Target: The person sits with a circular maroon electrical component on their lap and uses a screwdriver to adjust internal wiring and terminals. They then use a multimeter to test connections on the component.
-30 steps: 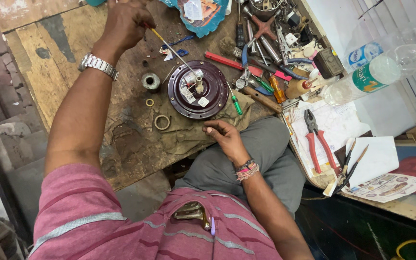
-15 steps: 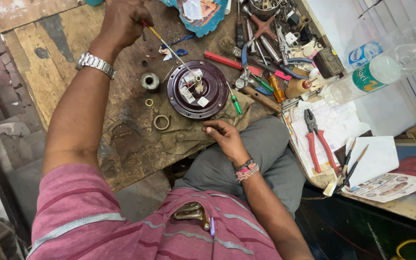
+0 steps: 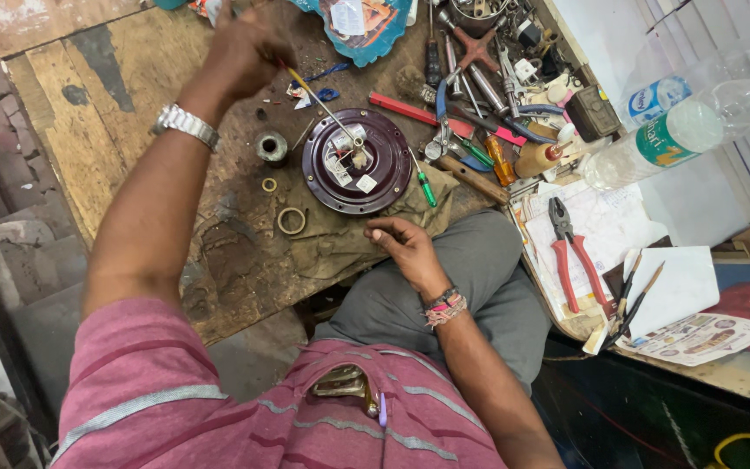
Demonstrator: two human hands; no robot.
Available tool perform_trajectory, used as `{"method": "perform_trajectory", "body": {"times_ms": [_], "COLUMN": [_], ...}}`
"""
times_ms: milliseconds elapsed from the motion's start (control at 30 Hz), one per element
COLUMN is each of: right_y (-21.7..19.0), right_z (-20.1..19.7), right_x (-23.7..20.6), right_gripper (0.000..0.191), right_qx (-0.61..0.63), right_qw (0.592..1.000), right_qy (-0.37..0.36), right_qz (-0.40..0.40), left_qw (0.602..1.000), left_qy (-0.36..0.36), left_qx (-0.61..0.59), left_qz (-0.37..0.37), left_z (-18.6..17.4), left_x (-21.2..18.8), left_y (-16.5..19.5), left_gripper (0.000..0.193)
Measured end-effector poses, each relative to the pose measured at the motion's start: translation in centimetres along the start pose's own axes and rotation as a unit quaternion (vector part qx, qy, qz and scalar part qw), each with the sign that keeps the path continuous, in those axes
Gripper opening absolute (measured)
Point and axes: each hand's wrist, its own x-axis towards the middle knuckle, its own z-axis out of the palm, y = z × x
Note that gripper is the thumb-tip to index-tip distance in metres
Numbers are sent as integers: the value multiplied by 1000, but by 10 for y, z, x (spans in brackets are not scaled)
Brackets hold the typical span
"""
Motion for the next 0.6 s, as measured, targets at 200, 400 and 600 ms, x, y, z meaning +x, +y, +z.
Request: {"method": "perform_trajectory", "body": {"times_ms": [200,400,600], "right_y": [2,13,10], "right_z": [-1,-6,-1], "right_x": [-1,3,-2], "right_gripper": [27,27,28], "right_qx": [15,-17,-22], "right_qw": [1000,1000,999], "right_qy": [-4,-1,-3], "right_qz": [-21,-22,-36], "left_qw": [979,972,964], "left_qy": [-150,56,-10], "left_qx": [-51,-155,-138], "left_qz": [-131,-169,-226], "left_z": [-4,5,2], "left_x": [-46,-129,-110], "left_y": [63,135,166], "left_gripper": [16,27,24]}}
